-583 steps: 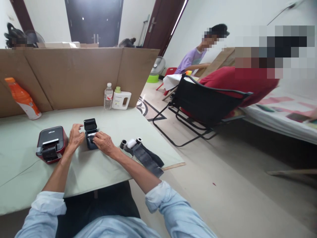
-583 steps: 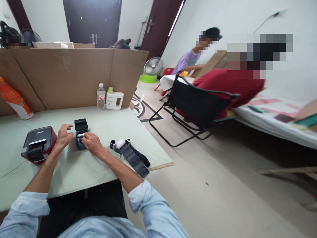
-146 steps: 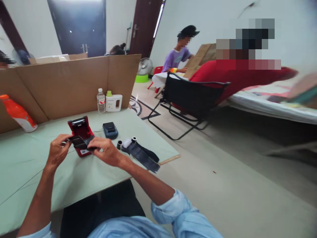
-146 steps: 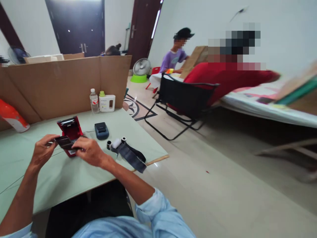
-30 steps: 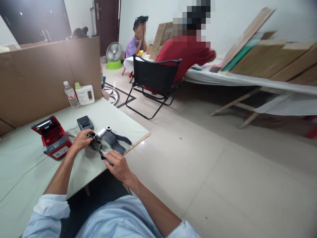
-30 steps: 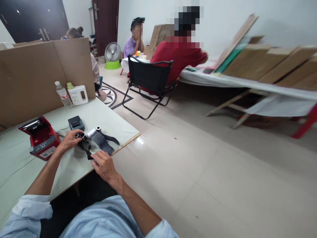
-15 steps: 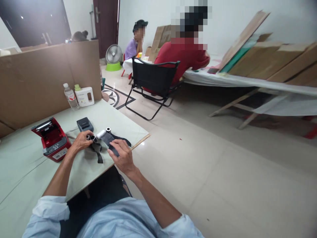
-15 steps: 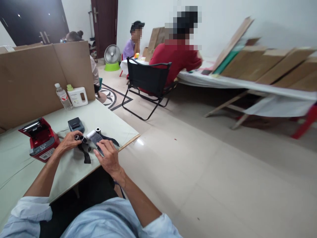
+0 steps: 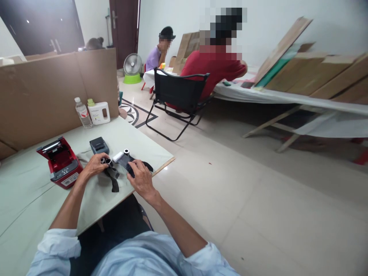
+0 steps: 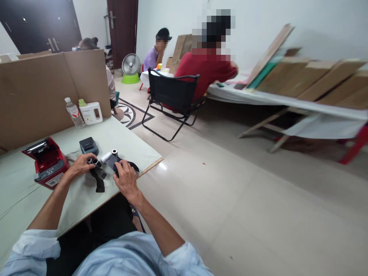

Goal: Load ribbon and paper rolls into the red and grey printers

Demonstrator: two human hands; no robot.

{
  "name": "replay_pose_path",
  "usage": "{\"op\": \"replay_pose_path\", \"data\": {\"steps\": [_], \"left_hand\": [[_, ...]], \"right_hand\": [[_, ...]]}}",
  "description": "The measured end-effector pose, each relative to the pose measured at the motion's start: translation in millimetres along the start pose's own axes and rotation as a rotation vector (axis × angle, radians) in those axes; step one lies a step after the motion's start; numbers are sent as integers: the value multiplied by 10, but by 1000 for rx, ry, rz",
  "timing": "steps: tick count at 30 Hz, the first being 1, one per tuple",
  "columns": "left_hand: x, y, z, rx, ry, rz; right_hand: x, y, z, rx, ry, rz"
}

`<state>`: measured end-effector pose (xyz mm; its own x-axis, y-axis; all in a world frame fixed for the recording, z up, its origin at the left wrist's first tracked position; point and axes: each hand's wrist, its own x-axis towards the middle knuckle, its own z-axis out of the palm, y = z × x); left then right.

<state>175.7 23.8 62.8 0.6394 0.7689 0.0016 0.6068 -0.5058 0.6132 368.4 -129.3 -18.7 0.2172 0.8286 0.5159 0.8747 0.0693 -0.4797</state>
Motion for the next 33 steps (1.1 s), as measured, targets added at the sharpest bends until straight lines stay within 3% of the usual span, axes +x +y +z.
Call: {"op": "replay_pose_path", "data": {"steps": [15,33], "left_hand": [[19,-4,1,64,2,7],[29,-25,-2,54,33,40]], "right_hand": [[66,12,124,-63,60,-3],[296,-94,-229,-19,-89,71]]}}
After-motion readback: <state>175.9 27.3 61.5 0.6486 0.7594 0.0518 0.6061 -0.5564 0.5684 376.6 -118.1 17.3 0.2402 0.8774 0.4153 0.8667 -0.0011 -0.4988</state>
